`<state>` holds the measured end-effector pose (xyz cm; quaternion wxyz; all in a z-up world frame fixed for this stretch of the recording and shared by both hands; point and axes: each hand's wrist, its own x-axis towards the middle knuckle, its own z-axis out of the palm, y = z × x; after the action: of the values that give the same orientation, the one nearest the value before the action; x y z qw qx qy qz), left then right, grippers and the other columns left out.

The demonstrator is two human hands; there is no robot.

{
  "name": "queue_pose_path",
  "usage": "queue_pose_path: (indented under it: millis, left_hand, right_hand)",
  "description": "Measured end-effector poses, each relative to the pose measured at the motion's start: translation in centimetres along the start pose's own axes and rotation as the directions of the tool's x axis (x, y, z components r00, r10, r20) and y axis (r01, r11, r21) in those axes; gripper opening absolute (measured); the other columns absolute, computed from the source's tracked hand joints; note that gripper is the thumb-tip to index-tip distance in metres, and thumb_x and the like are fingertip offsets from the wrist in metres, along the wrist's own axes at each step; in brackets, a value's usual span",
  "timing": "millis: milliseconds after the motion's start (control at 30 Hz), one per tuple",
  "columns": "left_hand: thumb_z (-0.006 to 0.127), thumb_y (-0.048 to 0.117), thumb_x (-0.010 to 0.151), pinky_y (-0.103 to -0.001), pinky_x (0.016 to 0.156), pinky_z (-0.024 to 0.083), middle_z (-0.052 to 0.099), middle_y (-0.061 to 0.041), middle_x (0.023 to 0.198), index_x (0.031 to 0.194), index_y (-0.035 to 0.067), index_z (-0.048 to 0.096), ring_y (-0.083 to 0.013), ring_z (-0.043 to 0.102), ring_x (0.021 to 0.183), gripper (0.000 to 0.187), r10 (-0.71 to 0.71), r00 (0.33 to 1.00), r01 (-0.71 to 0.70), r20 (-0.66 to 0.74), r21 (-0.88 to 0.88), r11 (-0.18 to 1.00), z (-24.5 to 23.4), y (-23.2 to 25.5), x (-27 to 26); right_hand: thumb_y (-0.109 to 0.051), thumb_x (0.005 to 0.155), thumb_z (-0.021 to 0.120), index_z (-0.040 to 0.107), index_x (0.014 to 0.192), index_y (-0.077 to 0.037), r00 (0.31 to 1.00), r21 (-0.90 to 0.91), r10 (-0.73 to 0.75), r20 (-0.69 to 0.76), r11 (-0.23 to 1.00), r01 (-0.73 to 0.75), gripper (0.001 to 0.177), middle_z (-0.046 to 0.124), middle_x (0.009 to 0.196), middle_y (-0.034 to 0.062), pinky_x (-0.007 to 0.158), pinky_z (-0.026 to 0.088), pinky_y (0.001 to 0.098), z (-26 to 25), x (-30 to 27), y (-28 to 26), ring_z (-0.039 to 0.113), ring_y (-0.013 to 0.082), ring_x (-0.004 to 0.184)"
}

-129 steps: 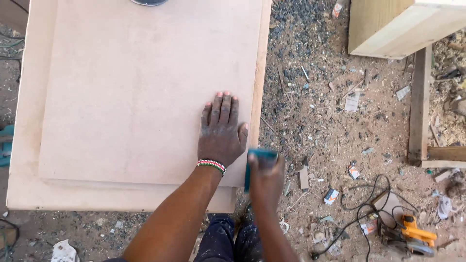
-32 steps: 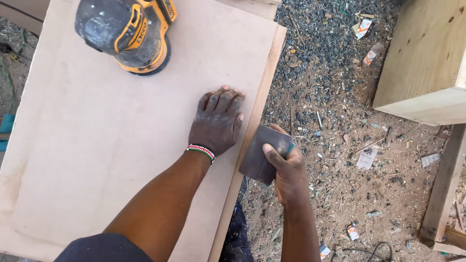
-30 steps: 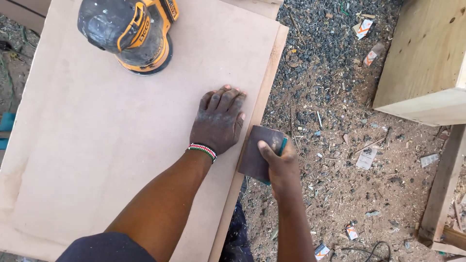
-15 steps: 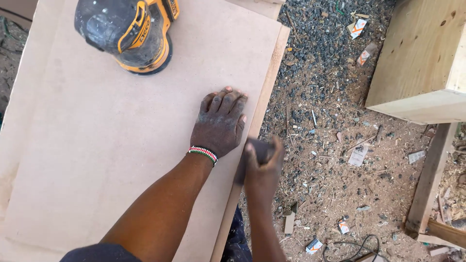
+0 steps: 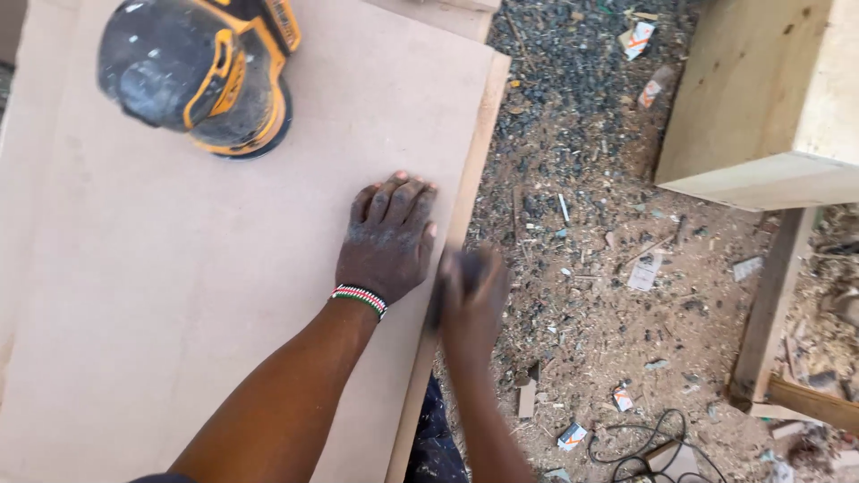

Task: Sanding wooden boards using an electric orbital sander and a manual sanding block.

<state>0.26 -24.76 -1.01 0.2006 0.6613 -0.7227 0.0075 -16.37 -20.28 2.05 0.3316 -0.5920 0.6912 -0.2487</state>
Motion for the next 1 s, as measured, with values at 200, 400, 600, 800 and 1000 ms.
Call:
queue_pose_path:
  millis: [200,400,600,800,1000]
  left_hand:
    - [0.059,0.038,0.12,-0.052,0.132,0.047,0.068,-0.01,0.153,0.155,0.016,0.077,-0.0314,0.065,0.153,0.045,-0.016,1.0,0.016,0.016,-0.001,1.0,0.3,0.0,-0.3]
    - [0.057,0.04,0.122,-0.051,0.132,0.047,0.067,-0.01,0.153,0.155,0.016,0.077,-0.0314,0.064,0.154,0.045,0.01,0.999,-0.012,0.043,0.045,0.999,-0.3,0.0,0.1]
    - [0.058,0.04,0.12,-0.051,0.129,0.049,0.07,-0.008,0.15,0.154,0.019,0.078,-0.0302,0.067,0.151,0.045,0.02,1.0,-0.019,-0.013,0.066,0.998,0.7,-0.4,-0.2]
    - [0.057,0.039,0.121,-0.05,0.129,0.049,0.068,-0.007,0.15,0.155,0.017,0.078,-0.0301,0.065,0.151,0.045,0.028,1.0,-0.027,-0.013,0.069,0.997,0.3,-0.4,0.0]
    - [0.059,0.038,0.119,-0.051,0.128,0.05,0.068,-0.009,0.149,0.154,0.017,0.079,-0.0312,0.067,0.149,0.045,0.029,0.999,-0.027,-0.033,0.055,0.998,0.6,-0.4,-0.1]
  right_hand:
    - [-0.069,0.108,0.073,0.056,0.165,-0.013,0.96,0.022,0.276,0.057,0.96,-0.277,0.081,0.058,0.15,0.0301,0.106,0.057,0.0798,0.4,5.4,-2.2,0.066,0.0621,0.138]
    - [-0.073,0.112,0.064,0.054,0.166,-0.012,0.991,0.035,0.132,0.004,0.991,-0.132,0.082,0.059,0.148,0.0296,0.103,0.058,0.081,1.7,13.5,-1.9,0.068,0.0634,0.137]
    - [-0.062,0.107,0.076,0.054,0.169,-0.024,0.886,-0.114,0.443,0.133,0.895,-0.431,0.075,0.052,0.163,0.0273,0.106,0.061,0.0835,0.0,-5.2,1.3,0.066,0.0628,0.144]
    - [-0.067,0.108,0.066,0.053,0.171,-0.022,0.985,0.024,0.112,-0.129,0.994,-0.11,0.078,0.057,0.151,0.0276,0.086,0.065,0.0561,5.7,20.5,0.4,0.076,0.0474,0.121]
    - [-0.058,0.12,0.061,0.046,0.174,0.0,0.979,-0.025,0.183,0.087,0.983,-0.181,0.081,0.059,0.158,0.0422,0.13,0.033,0.0872,0.1,-1.3,0.0,0.047,0.0749,0.155]
